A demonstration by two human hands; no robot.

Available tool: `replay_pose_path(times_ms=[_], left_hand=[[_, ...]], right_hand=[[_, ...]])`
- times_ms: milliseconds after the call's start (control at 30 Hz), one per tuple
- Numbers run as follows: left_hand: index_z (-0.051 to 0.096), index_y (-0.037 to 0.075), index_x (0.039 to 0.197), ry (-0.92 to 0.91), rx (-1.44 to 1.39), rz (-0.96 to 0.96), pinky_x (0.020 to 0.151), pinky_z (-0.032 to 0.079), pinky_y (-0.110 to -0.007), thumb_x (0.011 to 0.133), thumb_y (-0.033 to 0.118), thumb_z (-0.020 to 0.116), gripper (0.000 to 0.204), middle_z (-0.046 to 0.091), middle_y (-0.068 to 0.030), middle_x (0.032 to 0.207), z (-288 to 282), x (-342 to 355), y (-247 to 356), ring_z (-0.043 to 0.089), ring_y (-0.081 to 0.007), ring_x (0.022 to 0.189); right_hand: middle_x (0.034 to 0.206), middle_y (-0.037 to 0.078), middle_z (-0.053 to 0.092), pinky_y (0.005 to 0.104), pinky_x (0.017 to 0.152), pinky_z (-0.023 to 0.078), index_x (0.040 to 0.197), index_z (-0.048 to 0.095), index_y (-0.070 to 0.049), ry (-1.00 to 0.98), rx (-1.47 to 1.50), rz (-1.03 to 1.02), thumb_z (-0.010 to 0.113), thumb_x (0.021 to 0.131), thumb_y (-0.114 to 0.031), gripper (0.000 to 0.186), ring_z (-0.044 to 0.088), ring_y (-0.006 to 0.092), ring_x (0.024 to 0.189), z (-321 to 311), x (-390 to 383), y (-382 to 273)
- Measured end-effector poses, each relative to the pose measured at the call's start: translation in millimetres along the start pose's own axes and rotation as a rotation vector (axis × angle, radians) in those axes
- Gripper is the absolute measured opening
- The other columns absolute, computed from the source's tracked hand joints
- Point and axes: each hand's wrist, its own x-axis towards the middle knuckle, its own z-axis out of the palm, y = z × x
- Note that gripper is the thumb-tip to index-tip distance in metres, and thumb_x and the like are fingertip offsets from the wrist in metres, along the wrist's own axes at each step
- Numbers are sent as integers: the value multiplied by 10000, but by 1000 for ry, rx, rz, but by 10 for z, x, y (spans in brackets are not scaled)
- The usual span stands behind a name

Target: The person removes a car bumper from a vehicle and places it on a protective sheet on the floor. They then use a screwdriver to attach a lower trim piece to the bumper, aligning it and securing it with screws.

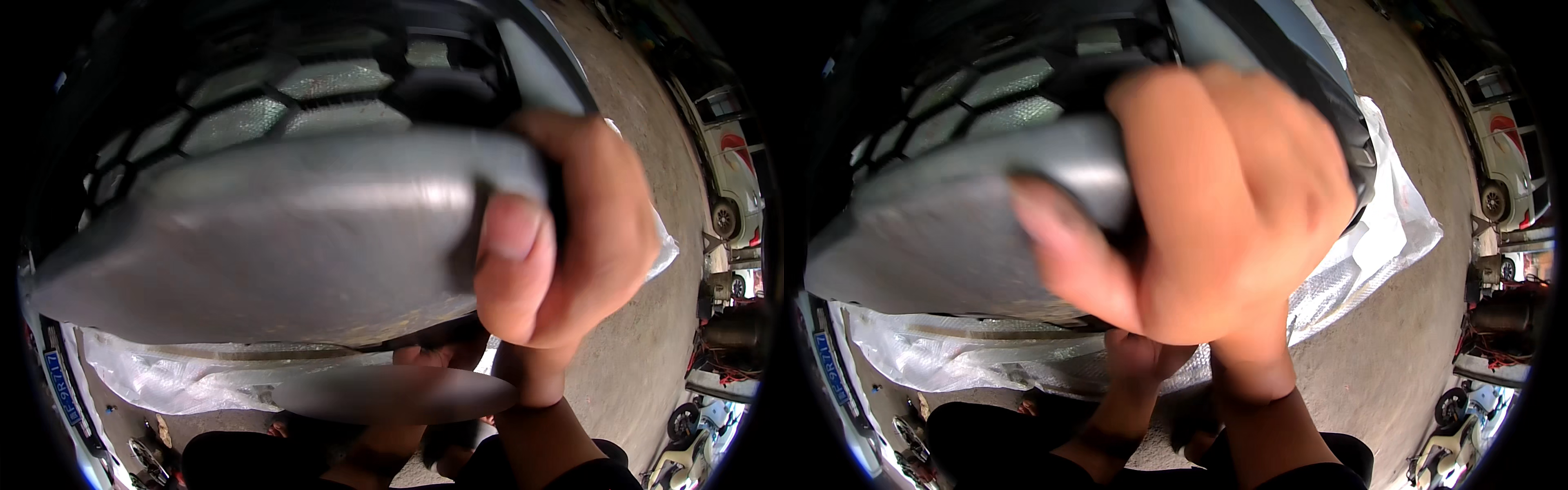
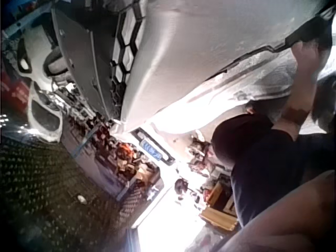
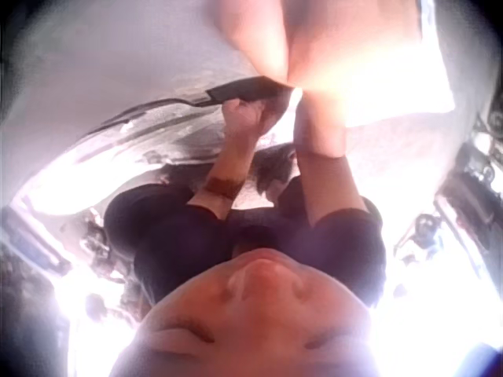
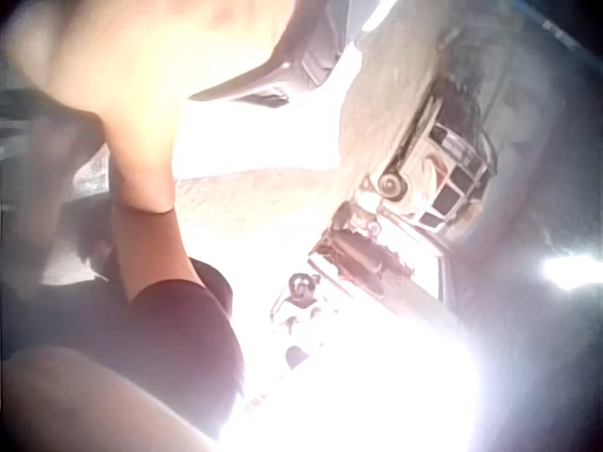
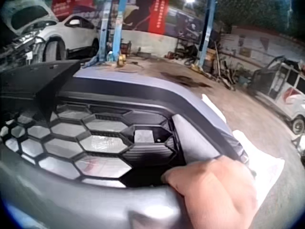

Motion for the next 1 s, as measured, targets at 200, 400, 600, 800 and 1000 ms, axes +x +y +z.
replay_pose_path(times_ms=[200,400,600,800,1000], left_hand=[[420,31,1387,-129,-269,6,1146,319,-432,965,336,518,530,476,-120,1396,-276,258,35,423,-258,1327],[382,58,1439,-82,-115,159,1158,256,-388,1017,369,394,524,423,-87,1468,-133,335,48,391,-224,1352],[510,103,1241,-153,-250,248,1078,356,-440,1006,273,443,298,561,-69,1196,-1267,337,-76,539,-237,1098],[509,15,964,688,2,701,808,491,-357,961,201,421,206,571,-95,835,-1027,-145,649,578,-234,817],[562,73,1017,190,309,739,876,469,-344,1018,352,461,297,632,-70,940,33,-54,943,594,-198,864]], right_hand=[[797,176,632,342,656,465,884,618,64,-111,22,-91,429,895,-436,535,612,289,706,-108,-238,87],[801,168,644,345,658,479,889,633,51,-122,-27,-80,436,909,-359,455,628,298,712,-162,-440,40],[794,130,635,320,664,466,904,647,14,-123,0,18,530,915,-151,203,599,269,700,-179,-384,-311],[826,91,659,263,662,472,935,654,9,-91,99,221,618,915,-108,124,590,151,700,-243,-283,-624],[822,134,663,373,681,491,929,671,-35,-16,56,-91,662,870,-226,200,631,306,752,115,-278,-807]])
